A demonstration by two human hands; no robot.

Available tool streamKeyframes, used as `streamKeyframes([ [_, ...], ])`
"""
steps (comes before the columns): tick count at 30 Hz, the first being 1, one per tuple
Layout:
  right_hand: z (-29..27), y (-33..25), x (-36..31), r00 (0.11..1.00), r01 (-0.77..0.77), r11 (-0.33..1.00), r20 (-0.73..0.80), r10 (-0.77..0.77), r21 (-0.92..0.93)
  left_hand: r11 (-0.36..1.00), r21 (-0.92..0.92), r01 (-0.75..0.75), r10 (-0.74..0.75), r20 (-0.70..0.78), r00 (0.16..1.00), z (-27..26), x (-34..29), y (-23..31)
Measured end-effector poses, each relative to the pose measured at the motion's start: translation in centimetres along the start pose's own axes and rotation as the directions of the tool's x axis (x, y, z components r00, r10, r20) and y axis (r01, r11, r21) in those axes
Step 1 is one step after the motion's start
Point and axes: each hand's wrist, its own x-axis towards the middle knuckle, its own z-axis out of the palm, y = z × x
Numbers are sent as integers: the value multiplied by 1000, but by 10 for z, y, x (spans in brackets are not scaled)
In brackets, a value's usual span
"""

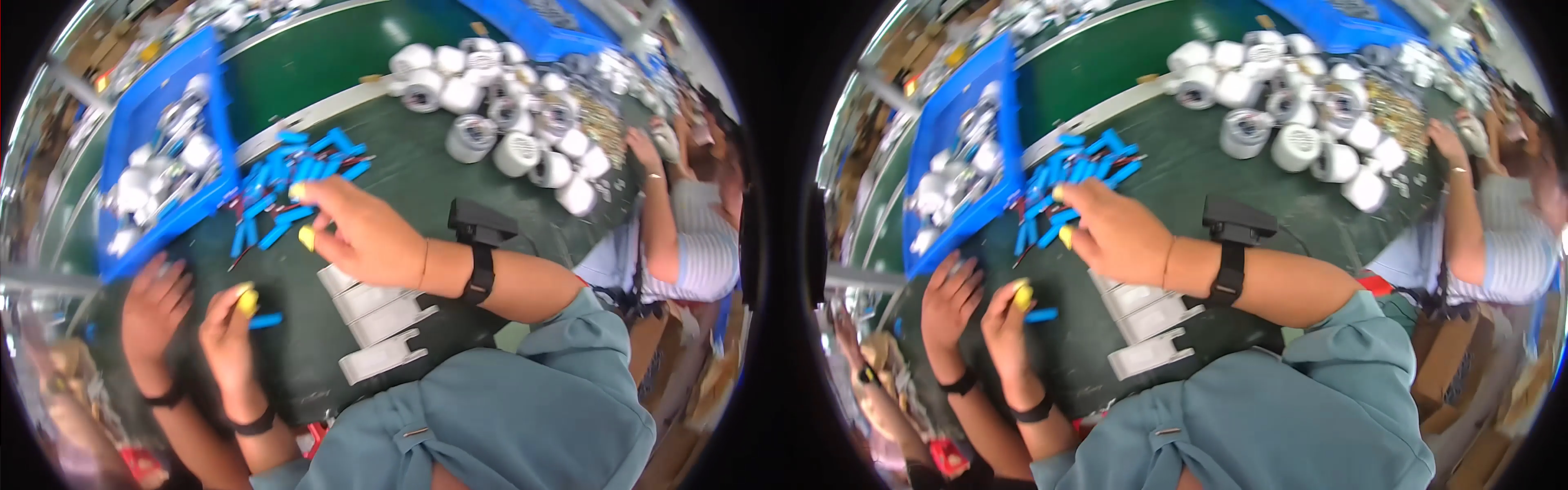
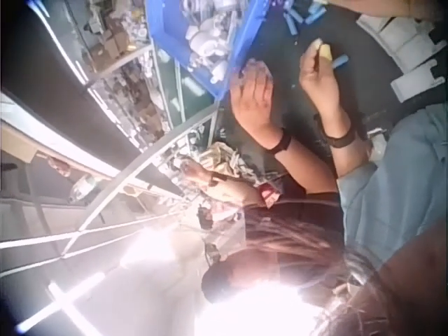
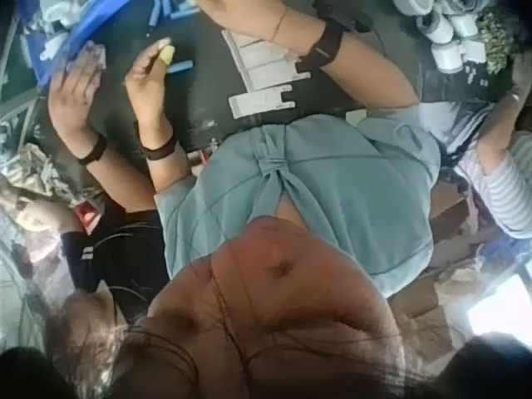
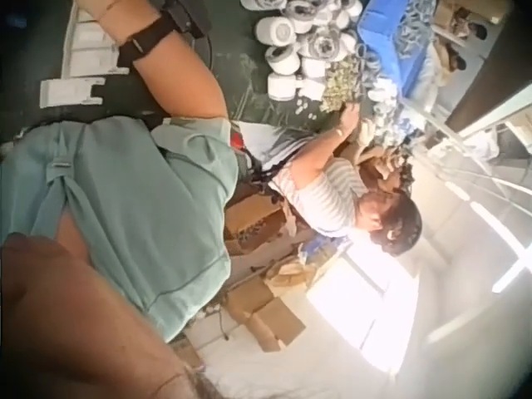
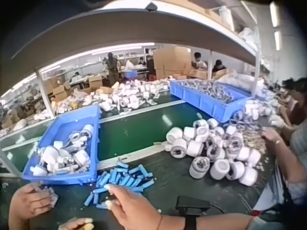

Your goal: The person connects a circuit board to a light housing by hand, places a battery into a plastic cover, and then presses the cover onto the housing, repeating the process for multiple units.

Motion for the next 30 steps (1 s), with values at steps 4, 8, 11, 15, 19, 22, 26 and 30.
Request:
streamKeyframes([
  [4, -67, 11, -45, 995, -92, 987, -40, 87, -129, 986, -133, -104, 108, 23, 994, -17, 2, -17],
  [8, -144, 37, -65, 958, -160, 696, -279, -60, -700, 997, -79, -3, 9, 71, 997, -19, 6, -20],
  [11, -177, 73, -56, 992, -52, 537, -108, -72, -842, 999, -36, 27, -25, 45, 999, -11, 7, -11],
  [15, -152, 76, -44, 997, -5, 485, -42, -66, -875, 999, -43, 34, -31, 71, 997, -11, 2, -7],
  [19, -128, 53, -45, 983, -185, 705, -127, 134, -685, 996, 62, 57, -64, 125, 990, -17, -4, -8],
  [22, -128, 62, -52, 973, -159, 795, -228, 27, -586, 994, 62, 86, -94, 138, 986, -19, -8, -9],
  [26, -134, 65, -62, 928, -365, 755, -276, 250, -545, 989, -20, 148, -142, 172, 975, -20, -11, -9],
  [30, -138, 82, -66, 841, -540, 801, -147, 520, -259, 975, -100, 200, -185, 143, 972, -21, -14, -11],
])
